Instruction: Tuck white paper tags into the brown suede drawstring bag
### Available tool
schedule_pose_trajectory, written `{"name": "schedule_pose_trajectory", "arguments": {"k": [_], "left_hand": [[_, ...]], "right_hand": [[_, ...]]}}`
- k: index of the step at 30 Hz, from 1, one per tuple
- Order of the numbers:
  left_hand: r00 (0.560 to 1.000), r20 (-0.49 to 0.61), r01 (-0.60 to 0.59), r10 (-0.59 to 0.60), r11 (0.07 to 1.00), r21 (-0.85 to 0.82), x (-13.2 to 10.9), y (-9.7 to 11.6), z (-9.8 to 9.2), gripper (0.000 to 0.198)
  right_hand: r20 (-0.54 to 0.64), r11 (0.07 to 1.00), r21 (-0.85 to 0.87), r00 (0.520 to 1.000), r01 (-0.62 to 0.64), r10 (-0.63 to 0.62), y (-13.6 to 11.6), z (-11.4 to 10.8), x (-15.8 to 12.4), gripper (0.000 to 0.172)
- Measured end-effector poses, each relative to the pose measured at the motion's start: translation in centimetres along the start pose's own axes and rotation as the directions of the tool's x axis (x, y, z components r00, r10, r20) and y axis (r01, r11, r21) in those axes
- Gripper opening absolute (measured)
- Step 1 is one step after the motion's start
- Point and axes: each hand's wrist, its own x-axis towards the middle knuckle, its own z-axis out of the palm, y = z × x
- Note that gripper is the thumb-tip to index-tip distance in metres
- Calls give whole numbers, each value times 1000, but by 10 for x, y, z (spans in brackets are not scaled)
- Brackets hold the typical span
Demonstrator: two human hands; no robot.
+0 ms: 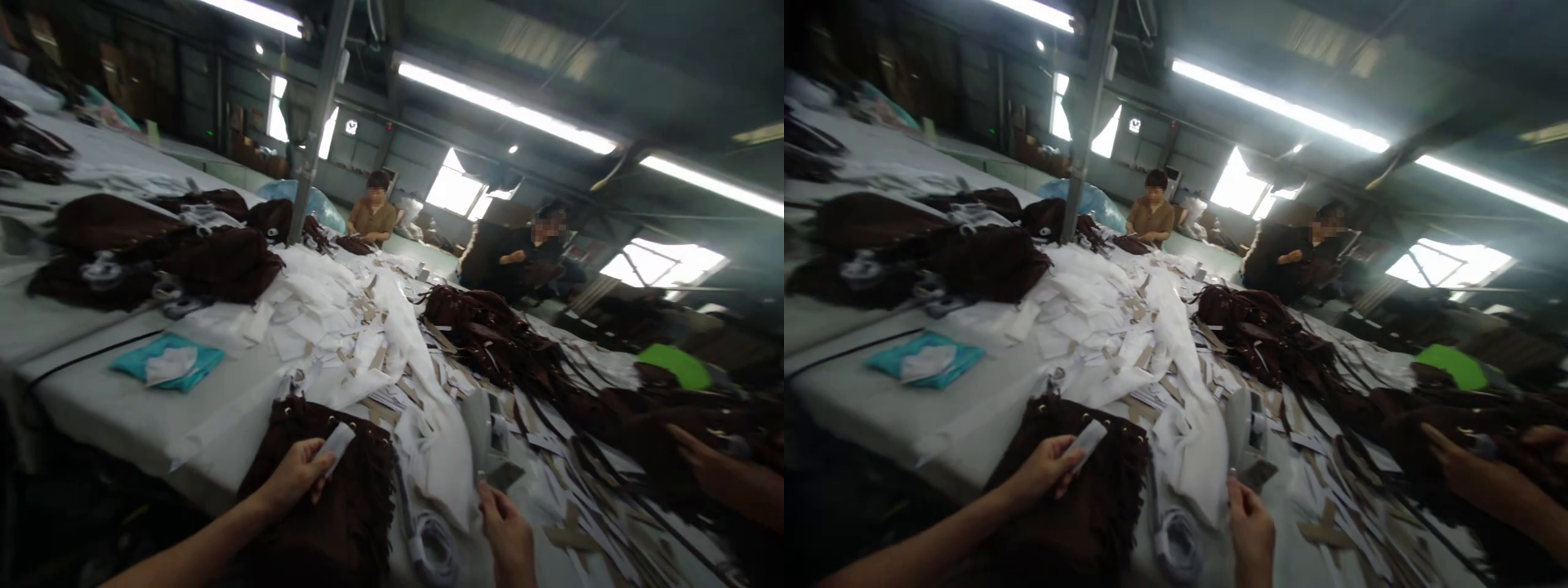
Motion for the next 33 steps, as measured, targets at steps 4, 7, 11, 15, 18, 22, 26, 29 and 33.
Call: {"name": "schedule_pose_trajectory", "arguments": {"k": [4,7,11,15,18,22,26,29,33], "left_hand": [[1000,-14,1,-1,1000,11,2,5,-1,37],[1000,-28,-5,5,1000,9,3,1,-1,40],[999,-27,-23,23,1000,-8,3,-3,1,43],[1000,-21,-18,18,1000,-14,5,-3,1,43],[1000,-3,-10,10,1000,-15,6,-5,0,41],[1000,24,2,-2,1000,-22,7,-9,-2,37],[998,56,7,-4,999,-53,6,-11,-4,36],[998,67,10,-4,996,-91,7,-10,-5,38],[999,46,15,-8,988,-151,9,-9,-6,42]], "right_hand": [[494,980,194,860,30,-125,-61,47,-58,52],[668,951,307,701,45,-249,-105,84,-90,43],[702,953,278,653,117,-285,-125,122,-99,39],[698,974,197,681,112,-220,-114,140,-93,39],[721,985,165,675,55,-158,-105,145,-90,42],[765,991,129,640,-42,-73,-97,148,-87,45],[773,989,111,633,-95,-26,-96,151,-86,47],[755,987,125,655,-99,-30,-98,153,-87,49],[746,974,177,665,-138,-42,-101,153,-95,50]]}}
